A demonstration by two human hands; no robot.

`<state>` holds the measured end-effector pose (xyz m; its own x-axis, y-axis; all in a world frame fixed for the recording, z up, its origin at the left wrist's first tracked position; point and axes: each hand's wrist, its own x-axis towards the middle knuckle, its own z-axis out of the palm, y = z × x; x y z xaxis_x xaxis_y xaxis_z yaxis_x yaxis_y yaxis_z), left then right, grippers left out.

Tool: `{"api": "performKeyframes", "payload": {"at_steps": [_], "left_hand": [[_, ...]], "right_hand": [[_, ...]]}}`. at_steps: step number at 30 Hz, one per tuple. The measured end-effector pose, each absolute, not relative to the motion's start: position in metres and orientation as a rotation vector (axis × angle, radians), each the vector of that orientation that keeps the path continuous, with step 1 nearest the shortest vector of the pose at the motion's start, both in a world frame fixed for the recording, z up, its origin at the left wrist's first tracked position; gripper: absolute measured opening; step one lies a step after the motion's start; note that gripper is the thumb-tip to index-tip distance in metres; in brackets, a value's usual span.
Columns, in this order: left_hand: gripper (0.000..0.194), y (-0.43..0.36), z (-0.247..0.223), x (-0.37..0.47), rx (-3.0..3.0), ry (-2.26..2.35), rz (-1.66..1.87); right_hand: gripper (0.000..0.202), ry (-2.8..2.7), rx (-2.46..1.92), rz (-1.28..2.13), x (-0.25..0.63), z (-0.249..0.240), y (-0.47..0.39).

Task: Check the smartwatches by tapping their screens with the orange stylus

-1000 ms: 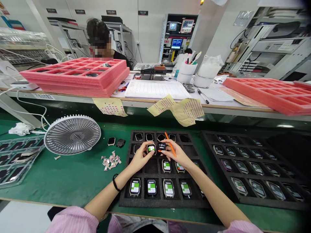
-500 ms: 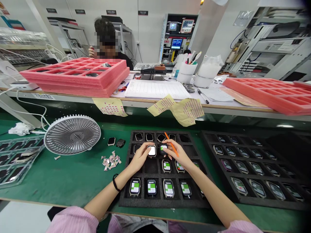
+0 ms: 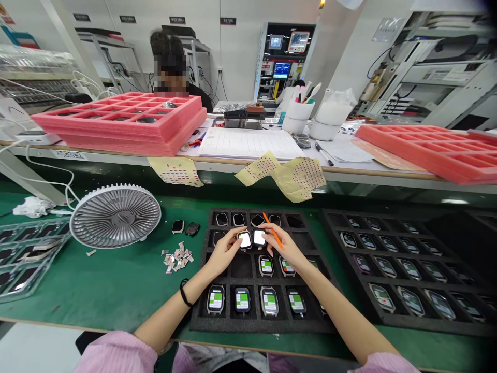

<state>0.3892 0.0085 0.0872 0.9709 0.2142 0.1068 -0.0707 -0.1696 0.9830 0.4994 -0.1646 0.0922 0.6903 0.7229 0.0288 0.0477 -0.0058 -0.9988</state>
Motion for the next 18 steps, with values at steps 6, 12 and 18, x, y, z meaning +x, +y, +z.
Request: {"api": "performKeyframes", "payload": {"at_steps": [6, 12, 18], "left_hand": [[0.048, 0.009, 0.079, 0.392, 1.757, 0.1, 0.267], [0.035, 0.009, 0.081, 0.392, 1.698, 0.135, 0.276], [0.039, 0.009, 0.087, 0.39, 1.675, 0.154, 0.252]], "right_hand": [[0.042, -0.681, -1.478, 0.617, 0.499, 0.092, -0.163], [0.03, -0.641, -1.489, 0.585, 0.5, 0.09, -0.164], [0.03, -0.616, -1.476, 0.579, 0.5, 0.091, -0.164]]}}
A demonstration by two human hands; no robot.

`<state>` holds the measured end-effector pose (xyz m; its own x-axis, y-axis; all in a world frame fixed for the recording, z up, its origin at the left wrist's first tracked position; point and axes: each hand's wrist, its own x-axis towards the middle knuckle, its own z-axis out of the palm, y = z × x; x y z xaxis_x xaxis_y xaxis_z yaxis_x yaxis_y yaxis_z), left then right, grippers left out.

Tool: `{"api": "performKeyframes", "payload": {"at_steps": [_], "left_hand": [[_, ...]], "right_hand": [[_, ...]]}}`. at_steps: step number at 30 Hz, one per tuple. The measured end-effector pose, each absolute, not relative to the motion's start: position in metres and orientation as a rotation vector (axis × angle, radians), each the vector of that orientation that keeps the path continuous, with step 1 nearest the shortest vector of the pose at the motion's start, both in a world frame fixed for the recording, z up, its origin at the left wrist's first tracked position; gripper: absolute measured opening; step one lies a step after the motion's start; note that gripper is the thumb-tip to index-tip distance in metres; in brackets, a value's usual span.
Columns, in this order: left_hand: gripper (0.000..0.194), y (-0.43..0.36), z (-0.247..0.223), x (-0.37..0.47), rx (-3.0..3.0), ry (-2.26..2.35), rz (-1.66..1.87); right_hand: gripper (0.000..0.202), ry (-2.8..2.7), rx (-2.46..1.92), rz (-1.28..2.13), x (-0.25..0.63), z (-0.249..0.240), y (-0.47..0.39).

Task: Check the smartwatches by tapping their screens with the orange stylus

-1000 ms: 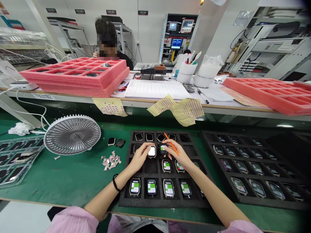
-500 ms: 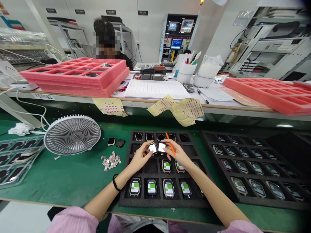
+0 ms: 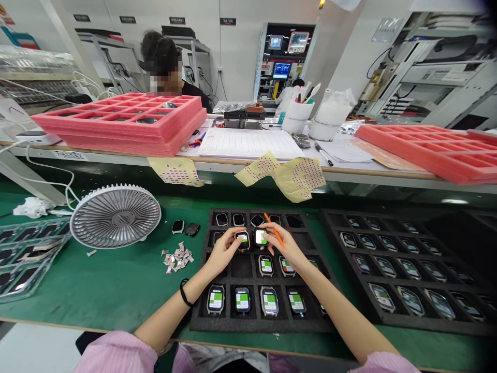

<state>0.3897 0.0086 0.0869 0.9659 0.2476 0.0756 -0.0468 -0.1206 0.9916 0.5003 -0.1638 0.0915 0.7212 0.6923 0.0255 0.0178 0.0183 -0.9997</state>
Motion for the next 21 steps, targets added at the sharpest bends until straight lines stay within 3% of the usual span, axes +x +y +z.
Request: {"api": "performKeyframes", "payload": {"at_steps": [21], "left_hand": [[0.035, 0.009, 0.087, 0.39, 1.714, 0.149, 0.258]], "right_hand": [[0.025, -0.637, -1.499, 0.556, 0.501, 0.09, -0.165]]}}
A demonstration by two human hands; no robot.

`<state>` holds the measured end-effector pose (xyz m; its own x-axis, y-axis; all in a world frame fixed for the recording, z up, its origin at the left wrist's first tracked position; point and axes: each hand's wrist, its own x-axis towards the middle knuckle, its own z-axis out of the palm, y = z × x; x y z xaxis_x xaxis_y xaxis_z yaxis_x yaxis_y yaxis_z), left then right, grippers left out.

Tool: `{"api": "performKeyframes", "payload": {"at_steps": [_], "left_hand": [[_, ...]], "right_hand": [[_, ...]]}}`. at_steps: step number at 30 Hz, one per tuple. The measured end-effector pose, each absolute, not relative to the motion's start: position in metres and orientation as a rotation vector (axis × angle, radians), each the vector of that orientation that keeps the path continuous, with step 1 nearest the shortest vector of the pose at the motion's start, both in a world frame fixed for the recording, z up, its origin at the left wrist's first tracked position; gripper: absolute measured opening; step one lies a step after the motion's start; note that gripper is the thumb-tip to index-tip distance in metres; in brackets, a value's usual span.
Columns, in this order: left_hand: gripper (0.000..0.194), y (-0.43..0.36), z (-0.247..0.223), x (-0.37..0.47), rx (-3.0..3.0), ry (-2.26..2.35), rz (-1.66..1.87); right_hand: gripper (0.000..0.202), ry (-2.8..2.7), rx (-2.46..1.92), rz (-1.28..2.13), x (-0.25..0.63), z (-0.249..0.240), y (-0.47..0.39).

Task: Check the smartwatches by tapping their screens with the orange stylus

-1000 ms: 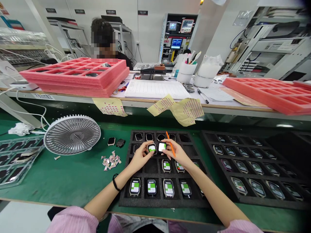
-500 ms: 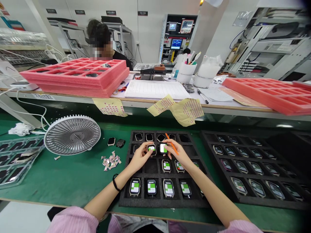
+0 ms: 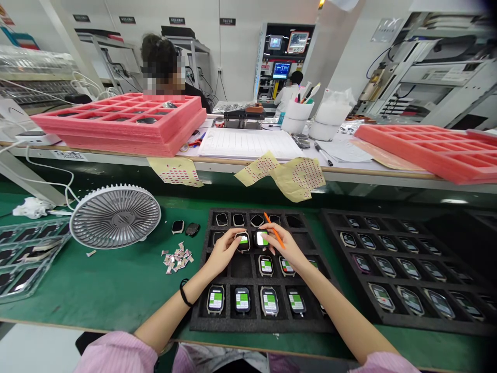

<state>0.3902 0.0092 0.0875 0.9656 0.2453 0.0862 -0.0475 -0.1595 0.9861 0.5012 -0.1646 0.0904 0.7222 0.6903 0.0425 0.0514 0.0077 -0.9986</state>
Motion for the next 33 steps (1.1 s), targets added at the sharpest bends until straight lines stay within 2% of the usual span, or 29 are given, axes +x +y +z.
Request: {"api": "performKeyframes", "payload": {"at_steps": [15, 24, 30, 33], "left_hand": [[0.031, 0.009, 0.087, 0.391, 1.702, 0.16, 0.265], [0.037, 0.01, 0.082, 0.391, 1.727, 0.124, 0.219], [0.047, 0.009, 0.077, 0.392, 1.765, 0.106, 0.223], [0.042, 0.009, 0.079, 0.392, 1.747, 0.115, 0.222]], "right_hand": [[0.032, -0.672, -1.505, 0.565, 0.501, 0.089, -0.166], [0.041, -0.701, -1.547, 0.548, 0.502, 0.087, -0.166], [0.029, -0.577, -1.511, 0.503, 0.5, 0.093, -0.165], [0.026, -0.525, -1.512, 0.458, 0.499, 0.096, -0.166]]}}
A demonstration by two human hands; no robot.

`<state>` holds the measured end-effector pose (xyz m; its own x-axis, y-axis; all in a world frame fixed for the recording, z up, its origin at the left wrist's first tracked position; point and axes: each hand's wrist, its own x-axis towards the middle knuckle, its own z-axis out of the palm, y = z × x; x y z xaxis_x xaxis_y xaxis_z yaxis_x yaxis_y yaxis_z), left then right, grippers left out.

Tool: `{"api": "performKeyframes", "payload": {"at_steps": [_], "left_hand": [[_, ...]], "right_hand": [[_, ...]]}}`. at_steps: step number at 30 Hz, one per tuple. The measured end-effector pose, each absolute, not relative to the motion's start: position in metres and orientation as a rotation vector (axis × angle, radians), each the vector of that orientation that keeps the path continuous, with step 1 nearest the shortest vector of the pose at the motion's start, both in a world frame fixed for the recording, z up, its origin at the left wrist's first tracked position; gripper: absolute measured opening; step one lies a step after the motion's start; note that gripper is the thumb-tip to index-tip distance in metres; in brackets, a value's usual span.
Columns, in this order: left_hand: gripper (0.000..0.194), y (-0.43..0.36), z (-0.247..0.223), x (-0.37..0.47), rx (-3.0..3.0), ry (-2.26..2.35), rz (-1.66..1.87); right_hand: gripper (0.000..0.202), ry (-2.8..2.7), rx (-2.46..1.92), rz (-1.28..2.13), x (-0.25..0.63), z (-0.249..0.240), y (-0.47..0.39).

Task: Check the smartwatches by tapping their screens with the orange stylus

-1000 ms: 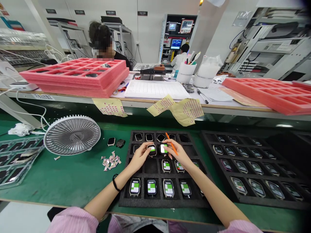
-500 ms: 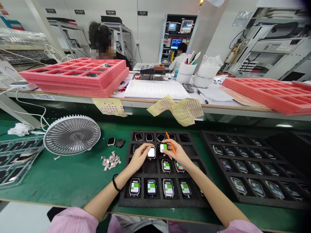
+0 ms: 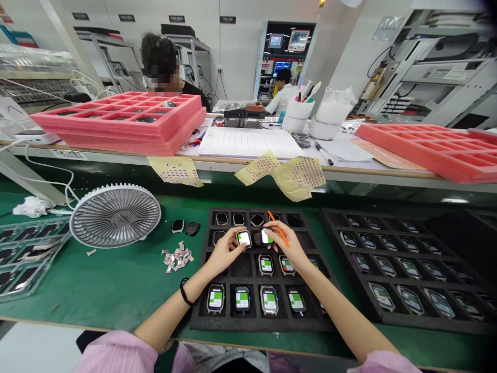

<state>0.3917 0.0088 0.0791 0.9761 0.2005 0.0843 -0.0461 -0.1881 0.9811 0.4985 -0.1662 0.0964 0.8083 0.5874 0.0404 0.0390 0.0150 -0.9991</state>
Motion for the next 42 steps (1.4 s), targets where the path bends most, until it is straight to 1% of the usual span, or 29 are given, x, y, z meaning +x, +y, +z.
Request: {"api": "performKeyframes", "payload": {"at_steps": [3, 13, 24, 27, 32, 38, 42], "left_hand": [[0.034, 0.008, 0.084, 0.391, 1.711, 0.131, 0.206], [0.027, 0.009, 0.081, 0.393, 1.751, 0.153, 0.272], [0.038, 0.009, 0.083, 0.391, 1.804, 0.108, 0.263], [0.037, 0.009, 0.081, 0.393, 1.762, 0.126, 0.278], [0.029, 0.009, 0.081, 0.394, 1.673, 0.177, 0.294], [0.036, 0.01, 0.083, 0.393, 1.632, 0.203, 0.248], [0.041, 0.01, 0.08, 0.394, 1.647, 0.147, 0.227]], "right_hand": [[0.026, -0.5, -1.507, 0.456, 0.497, 0.099, -0.167], [0.029, -0.522, -1.544, 0.468, 0.5, 0.092, -0.166], [0.04, -0.688, -1.52, 0.529, 0.501, 0.088, -0.164], [0.041, -0.708, -1.527, 0.512, 0.5, 0.088, -0.165], [0.04, -0.686, -1.517, 0.532, 0.498, 0.092, -0.164], [0.035, -0.621, -1.496, 0.527, 0.497, 0.097, -0.162], [0.037, -0.62, -1.505, 0.513, 0.499, 0.096, -0.164]]}}
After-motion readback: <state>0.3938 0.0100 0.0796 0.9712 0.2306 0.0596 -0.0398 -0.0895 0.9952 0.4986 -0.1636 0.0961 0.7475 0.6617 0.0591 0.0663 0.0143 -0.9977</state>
